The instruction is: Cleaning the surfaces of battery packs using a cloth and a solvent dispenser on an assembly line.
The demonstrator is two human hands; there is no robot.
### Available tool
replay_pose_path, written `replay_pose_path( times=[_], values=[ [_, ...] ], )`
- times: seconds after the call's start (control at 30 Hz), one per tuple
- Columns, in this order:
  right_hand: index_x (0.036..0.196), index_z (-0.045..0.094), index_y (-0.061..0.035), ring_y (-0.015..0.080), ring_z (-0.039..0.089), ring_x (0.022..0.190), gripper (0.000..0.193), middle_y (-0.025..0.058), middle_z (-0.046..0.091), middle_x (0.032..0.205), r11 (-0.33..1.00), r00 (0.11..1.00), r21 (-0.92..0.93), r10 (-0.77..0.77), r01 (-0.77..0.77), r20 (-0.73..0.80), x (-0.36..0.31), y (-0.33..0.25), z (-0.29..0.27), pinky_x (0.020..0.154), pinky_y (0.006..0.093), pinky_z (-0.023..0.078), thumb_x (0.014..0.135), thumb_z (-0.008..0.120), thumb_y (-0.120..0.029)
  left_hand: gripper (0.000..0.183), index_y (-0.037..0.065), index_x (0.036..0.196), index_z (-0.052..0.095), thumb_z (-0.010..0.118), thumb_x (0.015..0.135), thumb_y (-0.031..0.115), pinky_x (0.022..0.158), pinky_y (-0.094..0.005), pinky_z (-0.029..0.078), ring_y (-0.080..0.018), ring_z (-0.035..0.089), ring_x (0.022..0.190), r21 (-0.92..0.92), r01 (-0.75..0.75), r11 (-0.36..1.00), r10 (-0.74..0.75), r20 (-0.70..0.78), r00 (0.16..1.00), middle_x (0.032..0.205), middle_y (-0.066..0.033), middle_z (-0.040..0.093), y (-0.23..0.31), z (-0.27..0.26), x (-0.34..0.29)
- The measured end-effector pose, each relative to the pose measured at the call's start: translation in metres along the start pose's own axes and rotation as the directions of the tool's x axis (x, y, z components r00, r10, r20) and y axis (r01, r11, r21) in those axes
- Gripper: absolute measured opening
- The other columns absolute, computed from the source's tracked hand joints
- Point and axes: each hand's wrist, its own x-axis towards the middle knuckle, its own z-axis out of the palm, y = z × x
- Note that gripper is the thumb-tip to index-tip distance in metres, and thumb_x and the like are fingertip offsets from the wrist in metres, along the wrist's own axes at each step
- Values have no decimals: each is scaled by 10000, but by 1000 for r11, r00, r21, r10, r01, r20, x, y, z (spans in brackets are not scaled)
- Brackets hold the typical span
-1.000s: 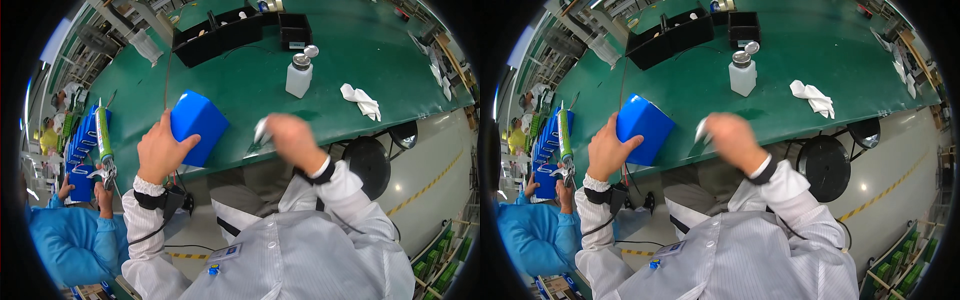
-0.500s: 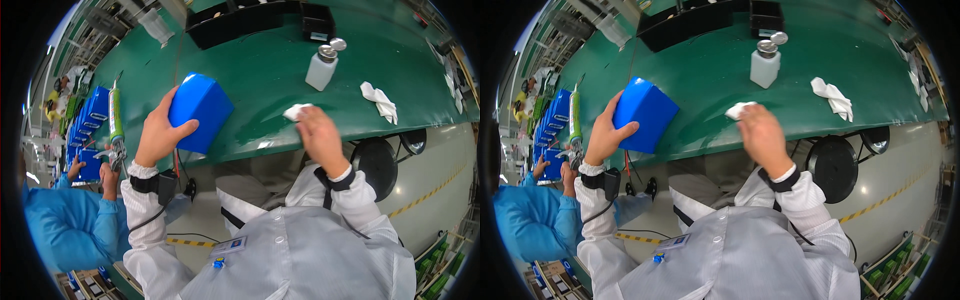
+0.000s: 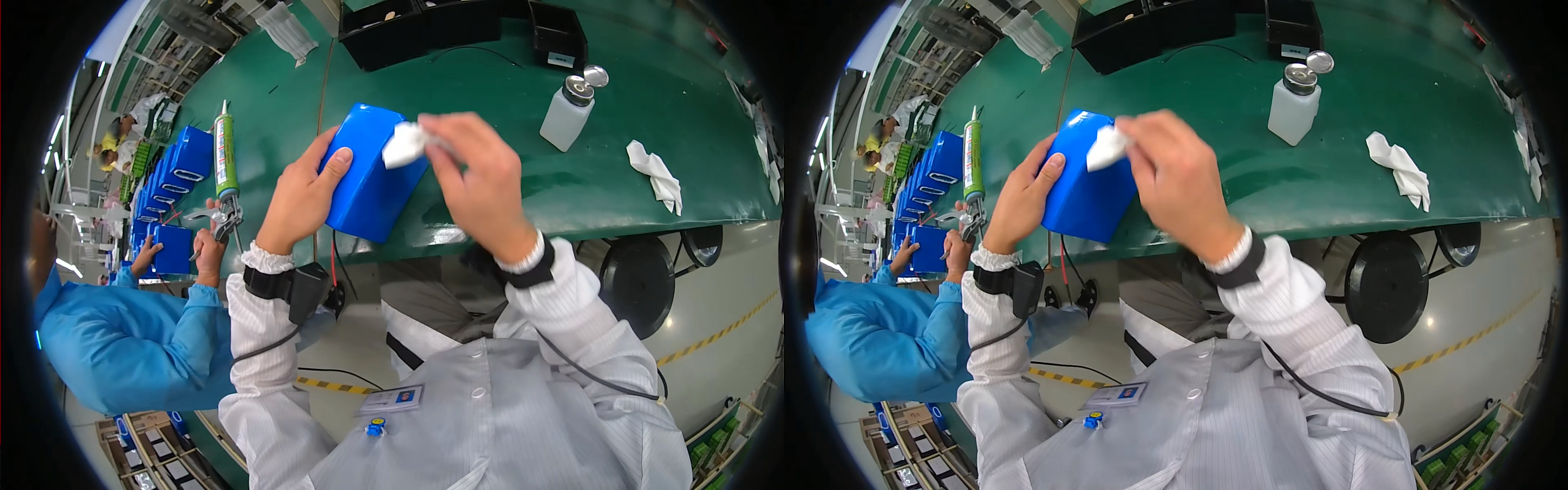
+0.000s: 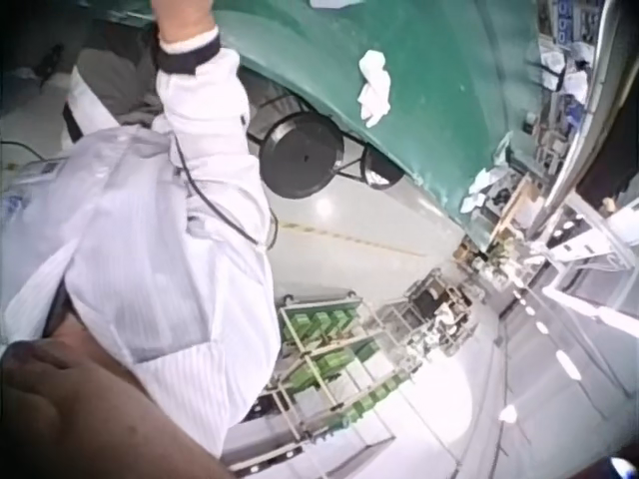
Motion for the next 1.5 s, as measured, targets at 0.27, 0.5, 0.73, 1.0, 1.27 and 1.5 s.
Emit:
replay_pose_path(
  times=[0.27,0.5,0.73,1.0,1.27,1.5],
  values=[
    [1088,768,-56,261,659,795,308,118,633,884,964,978,211,-186,164,91,-36,-13,50,707,345,555,818,680,61,581,26,1435,537,514,1047,458,927,-414,524,-396,702,1063,2,-19,1000,19,-23,1000,1156,-262,709,10,10,-3],
    [995,772,-65,250,619,732,202,70,600,817,969,996,245,-6,-17,91,-40,-16,49,649,332,502,825,721,30,549,-1,1406,544,506,1049,414,914,-436,522,-438,693,1040,30,14,999,-13,-40,999,1122,-299,697,13,13,-2],
    [868,675,8,203,649,705,112,98,655,798,914,957,284,276,-290,89,-9,2,27,660,317,515,893,744,-77,588,-14,1405,539,506,1049,452,919,-430,520,-442,690,1039,12,-33,999,34,-20,999,1130,-293,697,19,14,-1],
    [902,686,-11,304,652,751,33,122,633,829,767,851,380,511,-516,125,4,10,19,670,361,534,878,694,-32,540,-7,1395,547,513,1052,409,882,-450,525,-459,687,1026,34,-10,999,10,-9,1000,1102,-291,701,25,14,-2],
    [932,667,24,369,648,725,149,171,640,794,874,931,363,363,-322,-48,36,25,26,661,423,523,899,699,-118,560,-1,1412,525,497,1054,430,883,-460,525,-492,662,1056,73,-44,996,44,-4,999,1128,-309,685,34,7,-1],
    [949,652,-14,380,634,814,123,177,619,904,954,992,277,99,-115,73,-59,-4,42,720,410,527,835,693,10,728,-22,1446,459,567,985,531,910,-522,523,-514,655,1051,209,-125,970,125,13,992,1161,-331,663,29,12,-1]
  ],
)
